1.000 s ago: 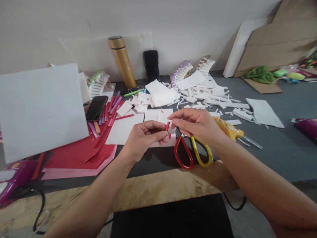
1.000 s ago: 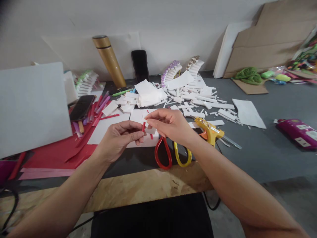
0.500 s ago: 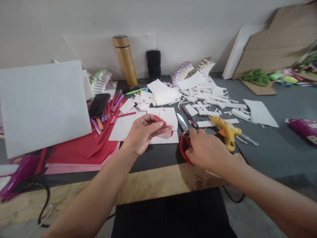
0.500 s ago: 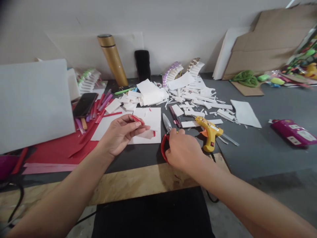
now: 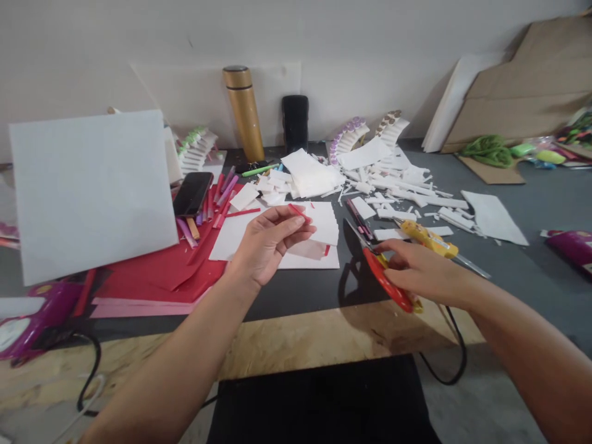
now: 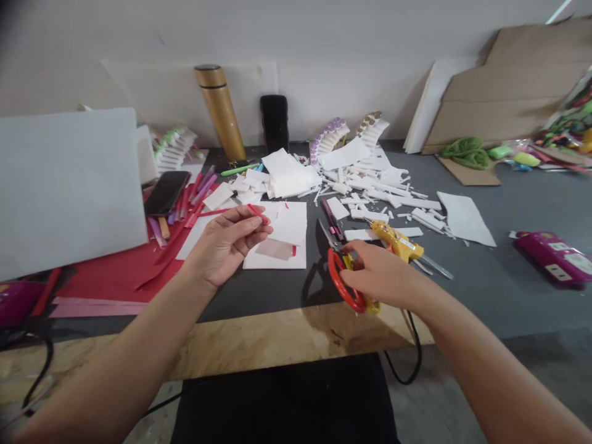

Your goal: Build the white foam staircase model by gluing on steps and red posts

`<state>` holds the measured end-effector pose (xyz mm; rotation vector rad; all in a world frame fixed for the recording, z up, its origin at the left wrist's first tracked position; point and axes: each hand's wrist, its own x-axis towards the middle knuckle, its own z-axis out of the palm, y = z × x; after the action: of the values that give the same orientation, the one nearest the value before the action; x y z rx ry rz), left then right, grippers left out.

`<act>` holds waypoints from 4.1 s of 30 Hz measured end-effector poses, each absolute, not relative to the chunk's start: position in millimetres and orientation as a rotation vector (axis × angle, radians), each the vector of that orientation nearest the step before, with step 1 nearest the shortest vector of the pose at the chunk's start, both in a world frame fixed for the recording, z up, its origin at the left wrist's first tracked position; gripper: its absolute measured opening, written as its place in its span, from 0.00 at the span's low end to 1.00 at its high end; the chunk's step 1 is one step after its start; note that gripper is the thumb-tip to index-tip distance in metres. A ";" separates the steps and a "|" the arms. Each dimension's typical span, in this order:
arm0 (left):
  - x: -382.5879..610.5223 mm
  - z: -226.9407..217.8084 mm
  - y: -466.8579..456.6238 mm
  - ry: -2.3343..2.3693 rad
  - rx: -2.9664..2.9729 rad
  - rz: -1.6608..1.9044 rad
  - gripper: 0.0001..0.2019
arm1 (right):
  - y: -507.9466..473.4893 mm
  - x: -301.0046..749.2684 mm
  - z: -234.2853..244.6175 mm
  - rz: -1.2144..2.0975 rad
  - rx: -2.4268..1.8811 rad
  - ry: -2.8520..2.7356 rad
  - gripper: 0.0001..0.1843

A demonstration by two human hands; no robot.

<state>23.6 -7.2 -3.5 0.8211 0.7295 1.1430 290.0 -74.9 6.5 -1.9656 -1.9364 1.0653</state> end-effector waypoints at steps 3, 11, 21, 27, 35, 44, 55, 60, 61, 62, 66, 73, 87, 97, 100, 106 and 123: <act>22.6 -1.2 -6.4 0.741 0.773 1.152 0.09 | -80.5 305.4 1.4 1.275 -1.810 -1.775 0.20; 19.7 -4.7 -4.2 0.750 0.755 1.148 0.08 | -97.5 297.8 7.5 1.419 -1.376 -1.526 0.27; 24.4 -2.6 -5.9 0.757 0.867 1.250 0.11 | -45.0 248.1 28.0 0.828 -1.266 -1.967 0.38; 25.4 -5.5 -5.7 0.803 0.911 1.352 0.13 | -43.8 243.5 4.8 0.283 -1.242 -2.147 0.36; 27.7 -7.8 -6.5 0.779 0.943 1.396 0.13 | -46.6 248.4 5.8 0.185 -1.241 -2.217 0.33; 28.7 -9.1 -6.0 0.818 0.989 1.396 0.11 | -47.1 249.6 3.7 0.192 -1.274 -2.203 0.30; 29.1 -8.0 -7.0 0.800 1.006 1.388 0.08 | -46.3 252.6 -0.5 0.192 -1.226 -2.201 0.25; 29.4 -8.7 -7.0 0.786 1.004 1.396 0.08 | -47.1 253.8 -1.8 0.190 -1.230 -2.205 0.25; 29.4 -9.0 -7.1 0.790 1.002 1.395 0.08 | -47.2 253.5 -2.1 0.191 -1.235 -2.203 0.25; 29.5 -9.4 -7.1 0.795 1.000 1.394 0.08 | -47.2 253.2 -2.6 0.193 -1.240 -2.203 0.26; 29.9 -11.4 -6.4 0.801 0.983 1.402 0.07 | -45.7 252.6 -5.8 0.163 -1.204 -2.184 0.26; 29.6 -12.7 -5.3 0.790 0.958 1.400 0.08 | -43.7 252.2 -8.1 0.123 -1.148 -2.178 0.24; 30.5 -13.3 -4.4 0.792 0.951 1.415 0.08 | -44.9 251.8 -5.6 0.133 -1.137 -2.189 0.24; 31.8 -11.9 -5.7 0.780 0.935 1.422 0.09 | -44.9 250.5 -7.5 0.111 -1.149 -2.191 0.22; 31.2 -11.6 -5.5 0.782 0.929 1.404 0.09 | -45.9 251.4 -6.7 0.118 -1.144 -2.184 0.24; 31.2 -11.4 -6.3 0.808 0.966 1.404 0.07 | -46.4 252.5 -4.5 0.107 -1.186 -2.176 0.24; 31.0 -10.8 -6.3 0.868 0.984 1.403 0.11 | -44.4 254.1 -6.1 0.123 -1.158 -2.186 0.21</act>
<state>31.0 -6.3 -10.8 0.9837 0.8683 1.4032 254.1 -44.4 -6.1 -1.1585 -2.1860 0.1231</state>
